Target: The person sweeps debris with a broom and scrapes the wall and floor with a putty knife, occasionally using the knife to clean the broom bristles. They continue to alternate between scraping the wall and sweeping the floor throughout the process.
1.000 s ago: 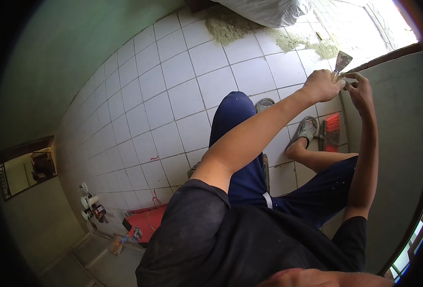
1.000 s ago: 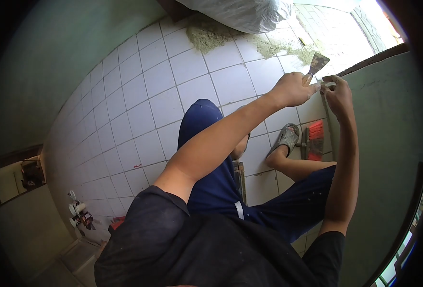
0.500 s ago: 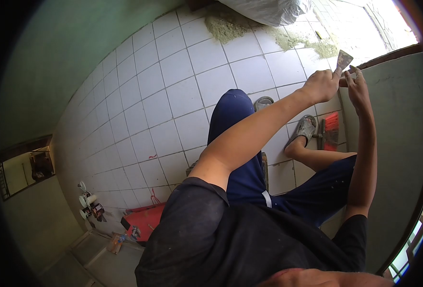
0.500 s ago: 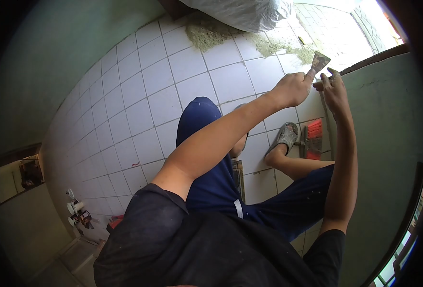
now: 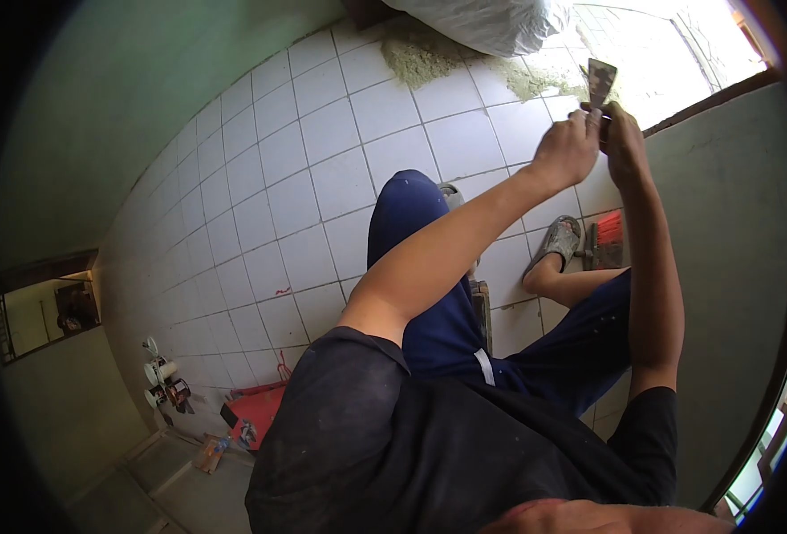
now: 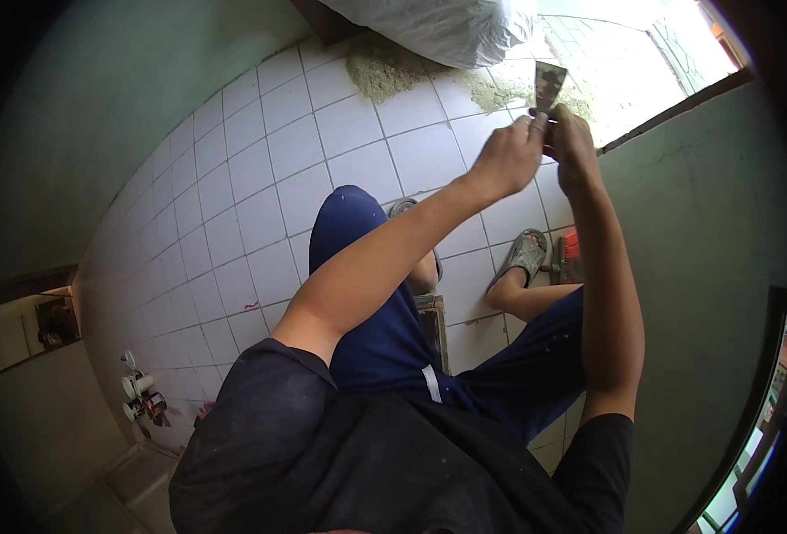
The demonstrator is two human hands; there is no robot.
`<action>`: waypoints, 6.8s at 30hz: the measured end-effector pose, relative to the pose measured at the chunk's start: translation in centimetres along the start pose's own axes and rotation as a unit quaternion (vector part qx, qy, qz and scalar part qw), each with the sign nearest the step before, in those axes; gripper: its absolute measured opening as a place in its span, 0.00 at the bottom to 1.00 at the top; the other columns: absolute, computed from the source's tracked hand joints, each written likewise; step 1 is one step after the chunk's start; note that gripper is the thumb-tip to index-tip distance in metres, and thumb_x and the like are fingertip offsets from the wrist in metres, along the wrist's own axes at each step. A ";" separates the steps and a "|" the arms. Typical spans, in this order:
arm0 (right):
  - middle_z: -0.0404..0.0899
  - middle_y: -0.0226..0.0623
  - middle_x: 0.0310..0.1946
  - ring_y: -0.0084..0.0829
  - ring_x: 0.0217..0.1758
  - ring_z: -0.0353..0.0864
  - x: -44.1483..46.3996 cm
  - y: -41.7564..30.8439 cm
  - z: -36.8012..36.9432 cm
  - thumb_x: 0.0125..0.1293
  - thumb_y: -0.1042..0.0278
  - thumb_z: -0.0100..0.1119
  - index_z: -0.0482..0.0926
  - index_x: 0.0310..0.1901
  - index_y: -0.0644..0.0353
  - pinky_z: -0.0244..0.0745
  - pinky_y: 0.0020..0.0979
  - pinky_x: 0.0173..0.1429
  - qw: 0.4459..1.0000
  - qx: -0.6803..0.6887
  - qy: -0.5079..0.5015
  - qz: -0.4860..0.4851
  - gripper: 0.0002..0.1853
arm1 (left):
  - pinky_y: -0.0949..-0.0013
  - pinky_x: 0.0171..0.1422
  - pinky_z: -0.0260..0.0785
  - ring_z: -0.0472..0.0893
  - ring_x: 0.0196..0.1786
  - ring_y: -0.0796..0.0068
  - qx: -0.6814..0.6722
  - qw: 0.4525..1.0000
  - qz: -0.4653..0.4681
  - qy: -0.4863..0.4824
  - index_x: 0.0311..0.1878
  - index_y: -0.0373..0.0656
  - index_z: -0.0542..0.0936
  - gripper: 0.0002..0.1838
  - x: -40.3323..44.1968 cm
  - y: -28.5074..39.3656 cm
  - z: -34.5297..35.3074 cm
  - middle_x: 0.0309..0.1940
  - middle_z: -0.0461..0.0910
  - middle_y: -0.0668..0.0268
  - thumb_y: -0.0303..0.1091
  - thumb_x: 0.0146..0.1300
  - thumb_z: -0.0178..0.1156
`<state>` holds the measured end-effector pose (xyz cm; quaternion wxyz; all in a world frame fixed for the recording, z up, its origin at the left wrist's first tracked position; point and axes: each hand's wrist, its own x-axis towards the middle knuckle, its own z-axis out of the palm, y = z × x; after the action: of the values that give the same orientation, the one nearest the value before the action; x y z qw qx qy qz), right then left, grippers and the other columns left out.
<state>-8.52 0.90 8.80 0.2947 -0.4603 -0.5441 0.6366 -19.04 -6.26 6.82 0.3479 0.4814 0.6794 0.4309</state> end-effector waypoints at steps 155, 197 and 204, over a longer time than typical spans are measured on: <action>0.80 0.46 0.27 0.37 0.21 0.83 21.0 39.2 67.6 0.65 0.78 0.57 0.81 0.34 0.71 0.63 0.31 0.12 0.927 -0.001 -0.160 0.340 0.05 | 0.53 0.55 0.78 0.85 0.47 0.40 0.065 0.832 -0.439 0.333 0.52 0.29 0.67 0.22 -16.8 -32.9 -44.4 0.43 0.80 0.35 0.20 0.56 0.64; 0.78 0.49 0.23 0.38 0.18 0.77 17.2 41.9 55.4 0.69 0.74 0.57 0.76 0.34 0.71 0.68 0.35 0.17 0.922 0.014 -0.072 0.380 0.08 | 0.55 0.50 0.78 0.86 0.44 0.46 0.059 0.845 -0.412 0.335 0.50 0.32 0.67 0.22 -16.4 -32.1 -43.9 0.41 0.81 0.40 0.21 0.54 0.65; 0.78 0.52 0.23 0.43 0.18 0.79 17.3 41.2 54.9 0.68 0.75 0.55 0.79 0.35 0.72 0.66 0.38 0.15 0.919 0.043 -0.040 0.390 0.08 | 0.54 0.51 0.81 0.86 0.45 0.41 0.089 0.845 -0.412 0.329 0.48 0.29 0.65 0.19 -16.5 -31.2 -44.6 0.40 0.81 0.34 0.18 0.58 0.63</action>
<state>-60.02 -16.75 -36.34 0.0205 -0.5968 -0.3056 0.7417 -64.82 -38.31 -3.76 0.2050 0.0161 0.9251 0.3194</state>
